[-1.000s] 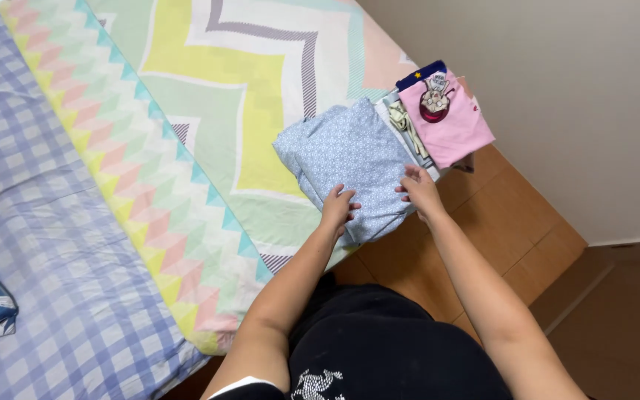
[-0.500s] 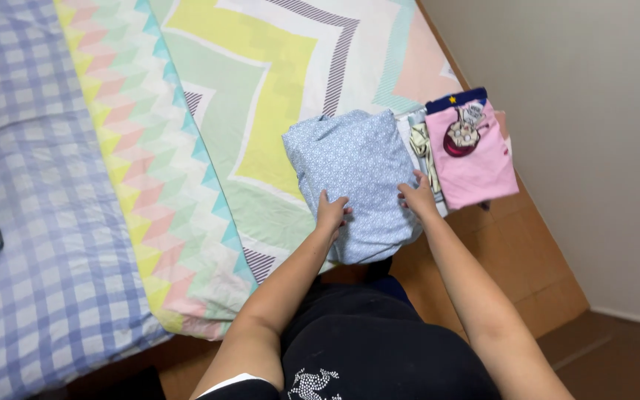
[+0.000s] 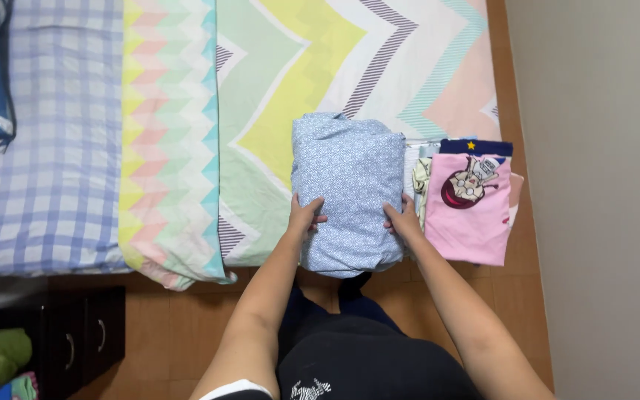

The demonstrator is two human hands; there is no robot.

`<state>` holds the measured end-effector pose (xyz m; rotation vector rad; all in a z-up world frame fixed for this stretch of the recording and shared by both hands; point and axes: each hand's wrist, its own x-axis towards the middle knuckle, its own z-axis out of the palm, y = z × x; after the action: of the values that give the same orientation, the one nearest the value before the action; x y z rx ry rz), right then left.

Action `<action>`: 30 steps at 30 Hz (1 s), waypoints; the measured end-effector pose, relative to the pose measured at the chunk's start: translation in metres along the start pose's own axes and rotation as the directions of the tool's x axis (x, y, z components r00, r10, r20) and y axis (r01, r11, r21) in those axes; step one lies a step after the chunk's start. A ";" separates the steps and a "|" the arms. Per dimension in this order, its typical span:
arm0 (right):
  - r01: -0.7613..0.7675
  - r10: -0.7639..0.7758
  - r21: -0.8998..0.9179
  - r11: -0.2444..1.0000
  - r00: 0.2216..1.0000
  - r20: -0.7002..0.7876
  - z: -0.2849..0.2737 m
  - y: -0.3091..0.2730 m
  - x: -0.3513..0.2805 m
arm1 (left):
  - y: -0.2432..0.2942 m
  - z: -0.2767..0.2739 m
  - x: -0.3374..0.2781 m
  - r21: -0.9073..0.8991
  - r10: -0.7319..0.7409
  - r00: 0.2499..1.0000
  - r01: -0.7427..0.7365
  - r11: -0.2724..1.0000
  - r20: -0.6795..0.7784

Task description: Cleaning a closet shelf using a duster and spray, then transferring and organizing folded clothes from a bed into the closet.

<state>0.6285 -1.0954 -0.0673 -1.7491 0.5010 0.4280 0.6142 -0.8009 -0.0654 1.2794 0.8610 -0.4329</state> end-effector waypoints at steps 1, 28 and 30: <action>0.003 -0.003 -0.011 1.000 1.000 0.017 0.000 -0.011 0.000 | 0.006 0.002 -0.001 -0.015 -0.001 1.000 0.001 1.000 -0.013; 0.117 -0.146 -0.470 0.875 0.989 -0.025 0.078 -0.029 -0.034 | -0.028 -0.092 -0.003 -0.167 0.004 1.000 -0.003 0.986 0.007; 0.492 -0.644 -0.588 0.642 0.762 -0.066 0.075 -0.023 -0.011 | -0.024 -0.089 -0.009 -0.189 -0.004 1.000 0.002 0.982 -0.012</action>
<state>0.6300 -1.0168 -0.0590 -2.4187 -0.0427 -0.1692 0.5632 -0.7243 -0.0786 1.1069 0.8926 -0.3375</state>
